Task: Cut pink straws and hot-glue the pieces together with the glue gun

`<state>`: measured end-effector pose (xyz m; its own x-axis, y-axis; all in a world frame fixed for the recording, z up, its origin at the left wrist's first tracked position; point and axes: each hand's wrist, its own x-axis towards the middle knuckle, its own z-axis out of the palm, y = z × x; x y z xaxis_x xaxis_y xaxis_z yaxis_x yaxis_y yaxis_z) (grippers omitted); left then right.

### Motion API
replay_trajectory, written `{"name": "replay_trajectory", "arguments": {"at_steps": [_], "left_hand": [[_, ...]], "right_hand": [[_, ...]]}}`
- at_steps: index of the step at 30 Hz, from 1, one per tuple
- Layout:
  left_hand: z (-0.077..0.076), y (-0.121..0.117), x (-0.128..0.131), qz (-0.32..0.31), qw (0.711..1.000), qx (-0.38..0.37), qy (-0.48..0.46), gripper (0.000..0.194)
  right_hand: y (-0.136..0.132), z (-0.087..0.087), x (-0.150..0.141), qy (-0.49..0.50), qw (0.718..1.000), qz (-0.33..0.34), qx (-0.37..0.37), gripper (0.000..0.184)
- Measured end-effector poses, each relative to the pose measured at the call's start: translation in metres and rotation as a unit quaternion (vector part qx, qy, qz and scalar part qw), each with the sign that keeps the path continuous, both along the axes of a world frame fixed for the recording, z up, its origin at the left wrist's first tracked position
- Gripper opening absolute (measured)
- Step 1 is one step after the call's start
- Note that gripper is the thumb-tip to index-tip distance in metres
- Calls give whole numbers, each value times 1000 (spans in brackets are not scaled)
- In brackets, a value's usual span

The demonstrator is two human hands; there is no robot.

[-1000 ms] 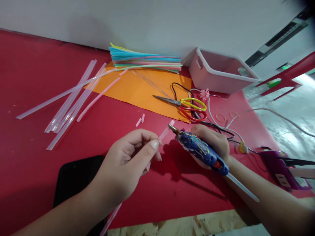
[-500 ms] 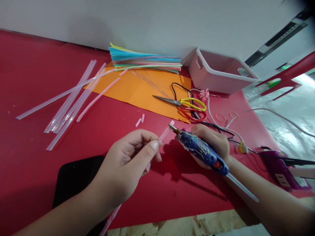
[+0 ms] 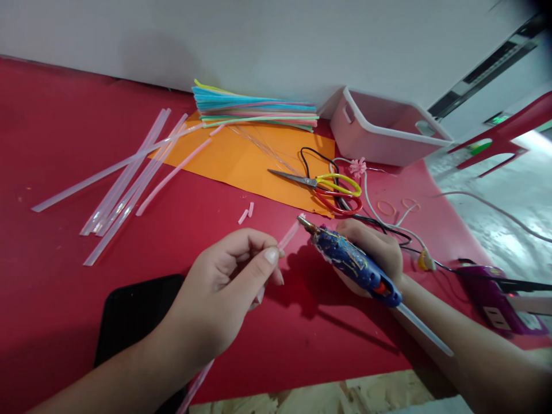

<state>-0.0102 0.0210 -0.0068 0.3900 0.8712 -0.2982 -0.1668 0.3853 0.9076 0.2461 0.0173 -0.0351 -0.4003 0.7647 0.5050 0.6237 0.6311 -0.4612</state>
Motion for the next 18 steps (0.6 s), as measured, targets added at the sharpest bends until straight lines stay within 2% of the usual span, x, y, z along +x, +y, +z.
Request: {"name": "replay_trajectory", "arguments": {"at_steps": [18], "left_hand": [[-1, -1, -2, -7, 1000, 9, 5, 13]], "right_hand": [[-1, -1, 2, -5, 1000, -24, -11, 11]]}}
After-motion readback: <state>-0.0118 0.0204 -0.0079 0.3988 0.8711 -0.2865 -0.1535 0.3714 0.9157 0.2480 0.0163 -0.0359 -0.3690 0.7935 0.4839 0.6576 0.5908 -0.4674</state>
